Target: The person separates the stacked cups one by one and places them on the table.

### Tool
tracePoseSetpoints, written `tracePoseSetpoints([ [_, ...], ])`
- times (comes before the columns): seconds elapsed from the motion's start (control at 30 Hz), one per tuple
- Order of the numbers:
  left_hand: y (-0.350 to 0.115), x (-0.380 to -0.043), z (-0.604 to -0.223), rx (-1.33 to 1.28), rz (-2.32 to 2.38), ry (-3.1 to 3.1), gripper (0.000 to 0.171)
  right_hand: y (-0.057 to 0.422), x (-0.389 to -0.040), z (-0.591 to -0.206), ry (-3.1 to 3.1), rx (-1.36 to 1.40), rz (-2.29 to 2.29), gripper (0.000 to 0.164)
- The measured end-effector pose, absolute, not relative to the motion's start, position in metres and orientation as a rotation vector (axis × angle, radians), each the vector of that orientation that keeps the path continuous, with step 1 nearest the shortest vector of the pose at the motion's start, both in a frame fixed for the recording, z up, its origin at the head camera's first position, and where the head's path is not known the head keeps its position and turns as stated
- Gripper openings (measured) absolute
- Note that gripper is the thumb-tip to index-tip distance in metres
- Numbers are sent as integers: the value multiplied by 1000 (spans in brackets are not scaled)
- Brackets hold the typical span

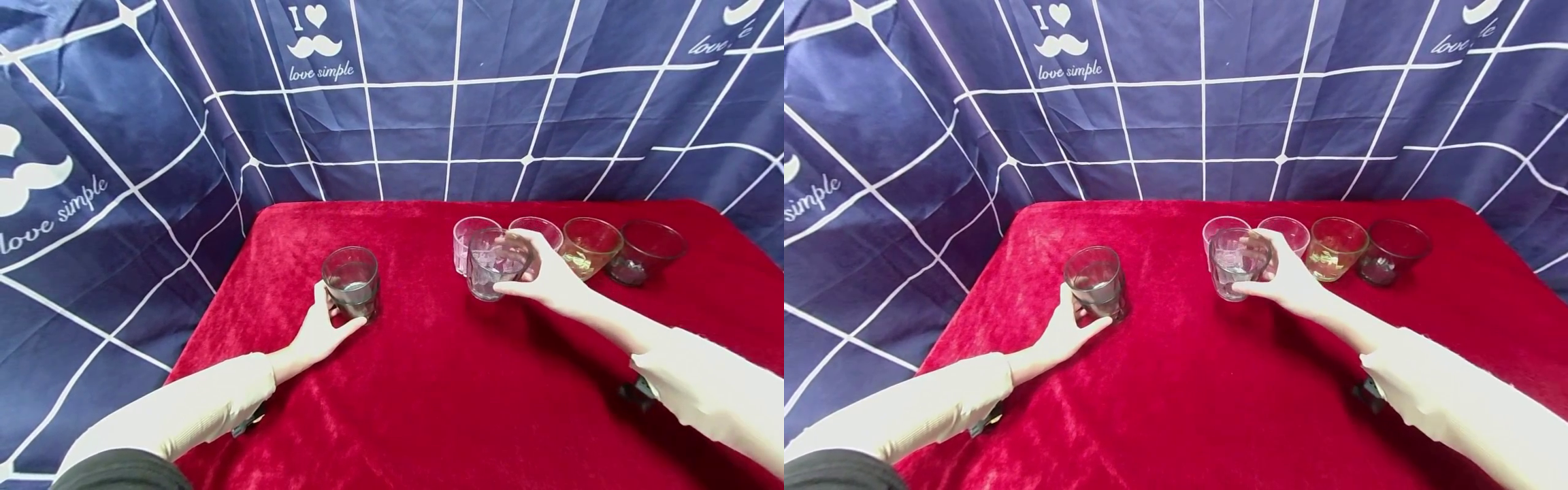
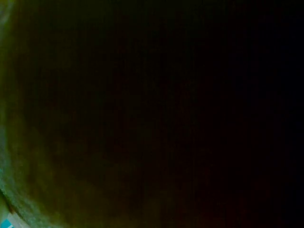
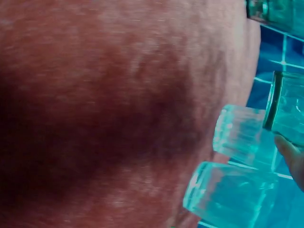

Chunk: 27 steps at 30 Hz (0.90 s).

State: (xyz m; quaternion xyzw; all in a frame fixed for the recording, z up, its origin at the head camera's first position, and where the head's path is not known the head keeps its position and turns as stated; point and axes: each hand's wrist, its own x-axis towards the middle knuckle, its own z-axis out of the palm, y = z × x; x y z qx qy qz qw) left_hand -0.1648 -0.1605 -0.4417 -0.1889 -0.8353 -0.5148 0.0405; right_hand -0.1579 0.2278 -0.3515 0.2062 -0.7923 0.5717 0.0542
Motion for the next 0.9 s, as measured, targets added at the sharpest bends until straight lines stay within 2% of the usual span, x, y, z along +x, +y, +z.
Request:
tracePoseSetpoints([
  [0.5, -160, -164, -442, -571, -1587, -2565, 84, 226, -153, -381, -2684, 565, 1564, 74],
  [0.77, -160, -165, -442, -570, -1593, -2564, 84, 225, -153, -386, -2678, 495, 1689, 80],
  [0.9, -160, -164, -442, -584, -1595, -2562, 84, 225, -150, -383, -2675, 483, 1569, 82],
])
